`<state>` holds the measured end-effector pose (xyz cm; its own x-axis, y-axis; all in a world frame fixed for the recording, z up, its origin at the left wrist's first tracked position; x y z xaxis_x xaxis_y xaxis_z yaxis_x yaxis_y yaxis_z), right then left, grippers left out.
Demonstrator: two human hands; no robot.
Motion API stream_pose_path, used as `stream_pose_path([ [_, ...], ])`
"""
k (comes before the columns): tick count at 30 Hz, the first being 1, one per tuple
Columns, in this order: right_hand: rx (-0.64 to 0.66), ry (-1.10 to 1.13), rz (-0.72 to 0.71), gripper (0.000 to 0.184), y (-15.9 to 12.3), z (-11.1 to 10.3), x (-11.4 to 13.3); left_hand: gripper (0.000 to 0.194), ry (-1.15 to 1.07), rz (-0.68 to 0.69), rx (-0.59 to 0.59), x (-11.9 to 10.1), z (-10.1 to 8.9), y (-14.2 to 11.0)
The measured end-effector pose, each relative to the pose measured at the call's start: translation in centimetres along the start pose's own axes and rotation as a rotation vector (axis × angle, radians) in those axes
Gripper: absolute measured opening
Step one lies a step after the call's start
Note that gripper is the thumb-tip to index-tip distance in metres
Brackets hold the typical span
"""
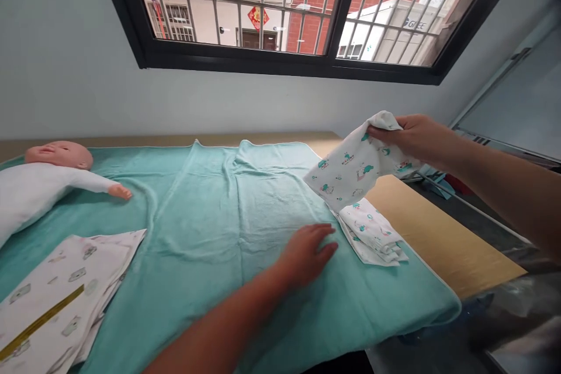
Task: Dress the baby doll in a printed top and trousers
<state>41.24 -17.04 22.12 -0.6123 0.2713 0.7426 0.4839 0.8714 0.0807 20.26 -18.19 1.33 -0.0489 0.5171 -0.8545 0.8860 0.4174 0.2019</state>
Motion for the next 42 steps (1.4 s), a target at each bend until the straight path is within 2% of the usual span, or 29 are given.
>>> stream_pose_path([
  [3, 0.101, 0.271, 0.028, 0.045, -0.2, 2.5, 0.4, 0.043, -0.556, -0.18, -0.355, 4.1, -3.7, -0.4],
  [5, 0.158, 0.415, 0.054, 0.037, -0.6, 4.3, 0.5, 0.055, -0.916, -0.219, -0.5, 6.4, -5.0, -0.7],
  [6, 0.185, 0.473, 0.067, 0.034, -0.7, 5.2, 0.5, 0.06, -1.055, -0.207, -0.505, 7.0, -5.4, -0.5],
  [8, 0.235, 0.569, 0.104, 0.031, -0.9, 7.0, 0.2, 0.063, -1.23, -0.141, -0.396, 6.9, -6.2, 0.3],
  [10, 0.293, 0.644, 0.14, 0.028, -1.0, 9.0, -0.1, 0.058, -1.319, -0.068, -0.261, 6.1, -6.9, 0.8],
  [12, 0.347, 0.696, 0.157, 0.026, -0.9, 10.7, -0.4, 0.051, -1.361, -0.034, -0.207, 5.8, -7.7, 0.8],
  [15, 0.422, 0.732, 0.142, 0.02, -0.8, 12.4, -0.5, 0.044, -1.364, -0.079, -0.263, 6.9, -8.6, 0.3],
  [18, 0.45, 0.734, 0.135, 0.014, -0.6, 12.9, -1.0, 0.04, -1.341, -0.116, -0.341, 8.0, -9.1, 0.0],
  [22, 0.493, 0.706, 0.142, 0.015, -0.6, 13.1, -2.4, 0.038, -1.297, -0.105, -0.393, 8.3, -9.6, -0.1],
  [25, 0.42, 0.654, 0.008, 0.022, -0.3, 11.9, -2.2, 0.04, -1.16, -0.093, -0.464, 8.5, -10.9, -0.5],
  [28, 0.366, 0.513, -0.224, 0.025, -0.2, 10.9, -0.5, 0.032, -0.845, -0.1, -0.598, 8.9, -13.8, -1.6],
  [31, 0.334, 0.343, -0.398, 0.015, 0.1, 11.5, 0.5, 0.022, -0.504, -0.1, -0.824, 8.9, -18.0, -3.9],
  [33, 0.225, 0.268, -0.474, 0.009, 0.8, 12.3, 0.4, 0.024, -0.399, -0.104, -0.919, 8.9, -20.0, -5.2],
  [35, 0.062, 0.197, -0.534, 0.011, 1.5, 13.2, 0.1, 0.029, -0.421, -0.105, -0.939, 9.2, -21.4, -5.9],
  [37, -0.019, 0.183, -0.551, 0.016, 1.9, 15.3, -0.1, 0.029, -0.479, -0.08, -0.945, 9.5, -22.6, -6.4],
  [40, 0.088, 0.401, -0.459, 0.028, 2.8, 20.2, -0.8, 0.023, -0.539, -0.011, -0.992, 9.9, -24.7, -7.7],
  [42, 0.13, 0.568, -0.436, 0.028, 2.8, 22.9, -1.0, 0.021, -0.557, 0.021, -1.008, 10.6, -25.9, -8.5],
])
Point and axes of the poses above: each hand's wrist, its own y-axis towards the middle knuckle, its own z-axis out of the palm, x = y × z, the point moved 10 cm from there along y, towards the middle knuckle, and after that the axes turned 8 degrees about x, right-handed, at the moved point
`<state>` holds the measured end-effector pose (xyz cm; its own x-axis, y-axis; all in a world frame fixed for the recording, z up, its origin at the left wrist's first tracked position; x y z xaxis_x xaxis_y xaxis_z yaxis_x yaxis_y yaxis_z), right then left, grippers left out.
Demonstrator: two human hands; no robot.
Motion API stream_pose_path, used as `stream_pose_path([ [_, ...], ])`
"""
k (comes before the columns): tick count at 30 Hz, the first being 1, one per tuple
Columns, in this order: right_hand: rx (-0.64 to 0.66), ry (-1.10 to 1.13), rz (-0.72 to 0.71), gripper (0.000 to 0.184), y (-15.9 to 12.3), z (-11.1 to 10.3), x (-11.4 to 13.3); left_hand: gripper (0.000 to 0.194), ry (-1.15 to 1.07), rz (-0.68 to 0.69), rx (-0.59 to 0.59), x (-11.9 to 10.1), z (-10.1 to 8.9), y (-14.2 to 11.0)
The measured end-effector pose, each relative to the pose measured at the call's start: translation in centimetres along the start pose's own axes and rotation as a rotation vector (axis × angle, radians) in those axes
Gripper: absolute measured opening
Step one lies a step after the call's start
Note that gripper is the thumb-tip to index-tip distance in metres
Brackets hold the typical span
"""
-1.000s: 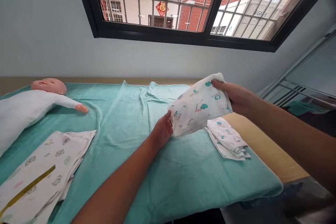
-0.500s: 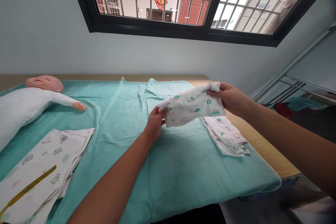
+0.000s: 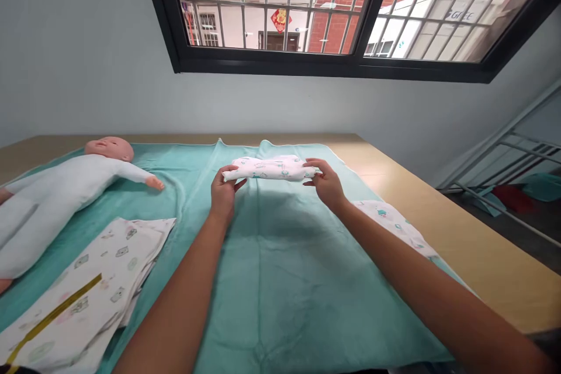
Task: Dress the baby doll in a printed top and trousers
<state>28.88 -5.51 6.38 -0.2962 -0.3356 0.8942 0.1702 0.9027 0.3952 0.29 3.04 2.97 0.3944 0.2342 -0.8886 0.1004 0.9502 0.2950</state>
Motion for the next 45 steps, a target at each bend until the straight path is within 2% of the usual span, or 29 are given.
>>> stream_pose_path([
  [2, 0.0, 0.049, -0.003, 0.024, -0.3, 1.5, -1.3, 0.018, 0.094, -0.024, -0.022, 0.3, -1.6, 0.5],
  [4, 0.02, -0.02, 0.048, 0.017, -0.8, 2.4, -2.9, 0.021, 0.27, -0.089, -0.071, 1.0, -3.6, 0.9],
  [7, 0.057, -0.124, 0.162, 0.018, -1.5, 2.6, -5.4, 0.025, 0.454, -0.182, -0.165, 2.2, -6.4, 0.9],
  [9, 0.041, -0.153, 0.212, 0.021, -1.8, 2.1, -6.4, 0.026, 0.524, -0.201, -0.193, 2.7, -7.2, 0.9],
  [11, 0.009, -0.239, 0.225, 0.022, -1.9, 1.6, -6.5, 0.026, 0.624, -0.205, -0.186, 2.8, -7.0, 1.0],
  [14, -0.005, -0.397, 0.19, 0.02, -2.0, 1.7, -5.9, 0.022, 0.791, -0.191, -0.124, 2.7, -5.6, 1.2],
  [19, 0.122, -0.501, 0.214, 0.03, -2.3, 3.6, -5.8, 0.028, 0.978, -0.144, 0.009, 2.7, -3.1, 0.9],
  [23, 0.164, -0.372, 0.284, 0.048, -2.6, 4.0, -6.3, 0.03, 1.164, -0.102, 0.039, 2.2, -2.3, 0.6],
  [26, 0.177, -0.19, 0.257, 0.06, -2.6, 4.2, -6.3, 0.035, 1.323, -0.12, 0.086, 2.4, -1.7, 0.4],
  [30, 0.134, -0.037, 0.24, 0.082, -2.6, 4.1, -6.5, 0.015, 1.206, -0.103, 0.094, 2.2, -1.3, 0.1],
  [32, 0.158, 0.046, 0.269, 0.084, -2.6, 4.5, -6.8, 0.013, 1.14, -0.1, 0.075, 1.8, -1.4, -0.2],
  [34, 0.231, 0.113, 0.27, 0.072, -2.7, 5.3, -6.6, 0.016, 1.093, -0.108, 0.076, 1.5, -1.4, -0.5],
  [36, 0.284, 0.154, 0.254, 0.052, -2.7, 5.8, -6.2, 0.021, 1.009, -0.117, 0.107, 1.1, -1.2, -0.9],
  [40, 0.286, 0.206, 0.115, 0.013, -2.6, 5.7, -4.5, 0.056, 0.722, -0.171, 0.189, -0.6, -1.0, -2.0],
  [41, 0.315, 0.223, 0.08, 0.008, -2.7, 5.8, -3.9, 0.058, 0.686, -0.191, 0.216, -1.2, -0.9, -2.5],
  [42, 0.367, 0.236, 0.065, 0.005, -3.0, 6.2, -3.4, 0.053, 0.683, -0.212, 0.251, -1.7, -0.8, -3.0],
  [45, 0.599, 0.22, 0.094, 0.01, -4.3, 7.5, -2.1, 0.015, 0.747, -0.271, 0.382, -2.8, -0.7, -4.9],
])
Point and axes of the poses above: each hand's wrist, its own y-axis towards the middle knuckle, its own z-axis out of the palm, x = y × z, the point moved 10 cm from there along y, towards the middle knuckle, and after that the axes turned 8 degrees about x, right-handed, at the moved point
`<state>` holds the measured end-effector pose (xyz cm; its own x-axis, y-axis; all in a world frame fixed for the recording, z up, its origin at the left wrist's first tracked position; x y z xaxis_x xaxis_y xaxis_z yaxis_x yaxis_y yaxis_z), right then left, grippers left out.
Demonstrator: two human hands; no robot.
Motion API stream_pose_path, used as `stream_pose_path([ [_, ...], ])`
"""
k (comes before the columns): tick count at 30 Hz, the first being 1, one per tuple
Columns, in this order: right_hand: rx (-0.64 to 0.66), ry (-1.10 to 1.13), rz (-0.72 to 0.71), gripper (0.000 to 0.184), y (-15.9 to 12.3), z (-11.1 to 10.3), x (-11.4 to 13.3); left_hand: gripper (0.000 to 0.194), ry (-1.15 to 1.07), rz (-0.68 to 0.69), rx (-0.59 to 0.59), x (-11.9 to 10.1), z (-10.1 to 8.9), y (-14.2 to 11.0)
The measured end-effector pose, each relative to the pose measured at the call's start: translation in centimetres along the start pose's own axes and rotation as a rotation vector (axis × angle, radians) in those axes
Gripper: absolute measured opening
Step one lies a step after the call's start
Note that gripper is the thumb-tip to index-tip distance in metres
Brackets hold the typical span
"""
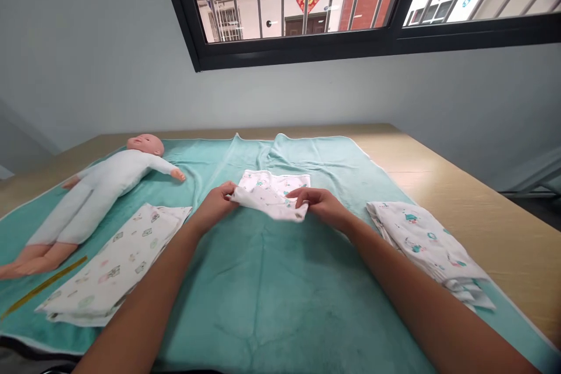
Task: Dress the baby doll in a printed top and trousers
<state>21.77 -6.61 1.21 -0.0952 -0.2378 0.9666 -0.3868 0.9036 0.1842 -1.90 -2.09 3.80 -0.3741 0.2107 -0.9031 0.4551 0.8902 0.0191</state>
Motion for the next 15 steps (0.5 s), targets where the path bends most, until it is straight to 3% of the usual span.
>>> stream_pose_path([
  [2, 0.133, -0.05, 0.027, 0.017, -0.5, 1.0, 0.8, 0.005, 0.06, 0.018, 0.07, -0.2, 0.3, -1.3],
  [6, 0.271, -0.181, 0.082, 0.022, -1.6, 1.7, 1.8, 0.007, 0.119, 0.034, 0.156, 0.1, 0.8, -3.3],
  [11, 0.285, -0.272, 0.12, 0.016, -2.7, 1.8, 2.1, 0.007, 0.16, 0.017, 0.204, 0.3, 1.3, -4.8],
  [15, 0.198, -0.317, 0.068, 0.021, -3.0, 1.6, 2.9, 0.006, 0.104, 0.029, 0.091, -0.1, 0.2, -4.9],
])
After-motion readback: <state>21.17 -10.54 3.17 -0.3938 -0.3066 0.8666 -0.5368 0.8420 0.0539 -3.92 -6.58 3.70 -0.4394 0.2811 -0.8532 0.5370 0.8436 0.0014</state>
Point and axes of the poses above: each hand's wrist, its own y-axis towards the middle knuckle, its own z-axis out of the palm, x = y × z, the point moved 10 cm from there along y, towards the middle knuckle, and after that the axes turned 8 degrees about x, right-handed, at the moved point
